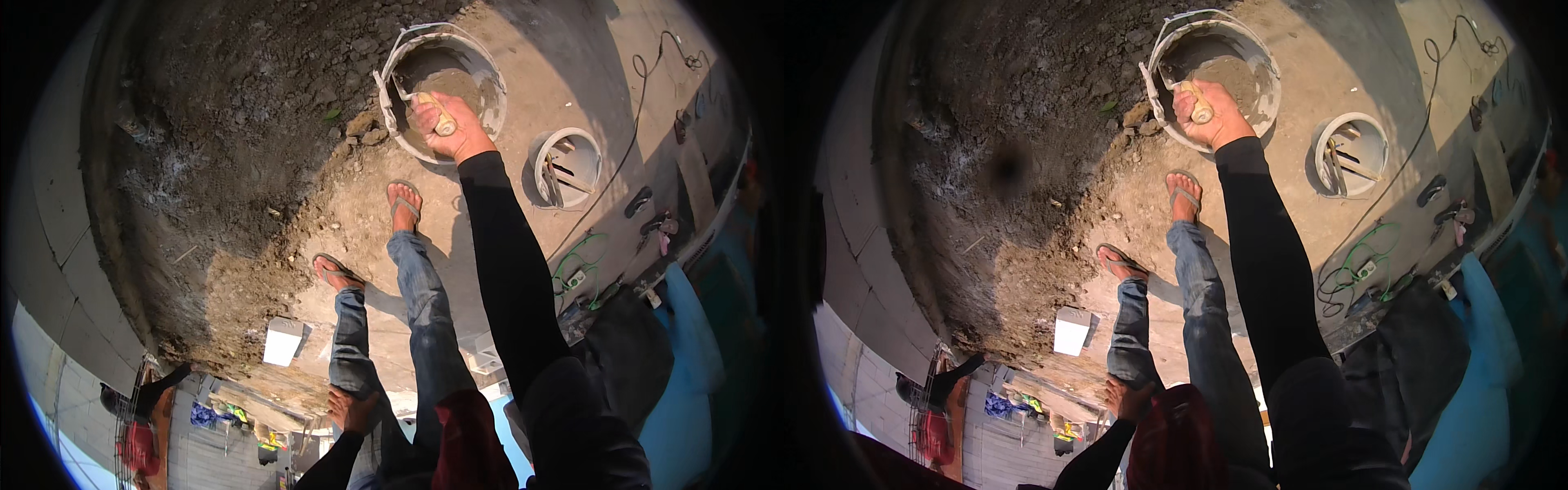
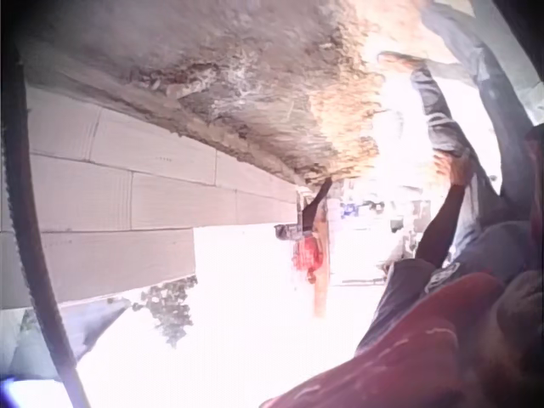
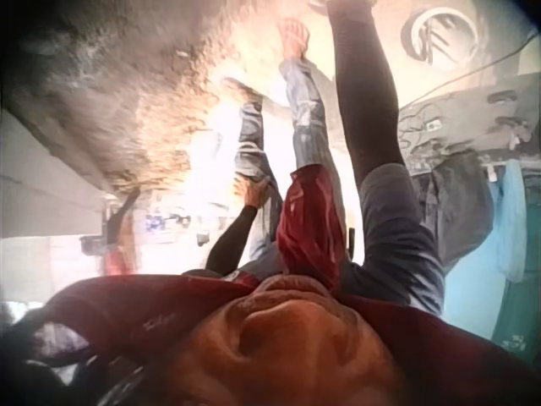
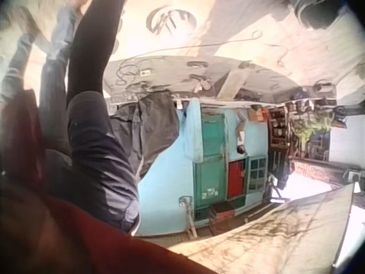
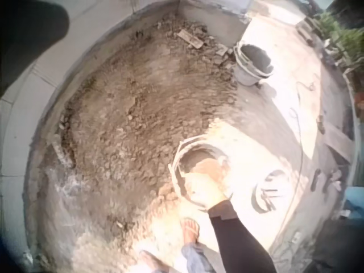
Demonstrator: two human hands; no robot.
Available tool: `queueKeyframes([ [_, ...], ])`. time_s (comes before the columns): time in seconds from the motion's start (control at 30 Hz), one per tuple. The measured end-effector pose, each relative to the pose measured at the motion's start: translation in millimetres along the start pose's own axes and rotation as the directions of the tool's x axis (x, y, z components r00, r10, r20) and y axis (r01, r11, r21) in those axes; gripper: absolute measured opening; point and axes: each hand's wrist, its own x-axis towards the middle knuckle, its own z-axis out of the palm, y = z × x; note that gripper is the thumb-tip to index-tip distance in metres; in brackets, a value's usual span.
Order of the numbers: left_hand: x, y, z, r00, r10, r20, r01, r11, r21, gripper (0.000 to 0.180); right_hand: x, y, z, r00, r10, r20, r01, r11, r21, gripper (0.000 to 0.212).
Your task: The person organizes concrete blocks, applies mortar to the top of a masonry wall using a trowel, and سپس positions a concrete block onto the wall, tapping it into place with a hammer.
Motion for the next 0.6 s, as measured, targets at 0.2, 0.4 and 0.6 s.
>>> queueKeyframes([
  [0.2, 1.6, 6.1, -14.9, 0.988, -0.057, 0.144, 0.056, 0.998, 0.008, 0.144, 3.3, -6.7, 56.1, 0.924, -0.377, 0.062, 0.330, 0.869, 0.368, 0.021],
  [0.4, -9.7, 23.8, -31.9, 0.996, -0.056, 0.064, 0.052, 0.996, 0.068, 0.137, -22.7, -59.6, 1.4, 0.898, -0.363, 0.249, 0.156, 0.791, 0.591, 0.018],
  [0.6, -5.2, 15.5, -19.9, 0.990, -0.086, 0.111, 0.084, 0.996, 0.023, 0.133, -69.6, -27.8, -24.4, 0.773, -0.562, -0.295, 0.013, 0.479, -0.878, 0.042],
])
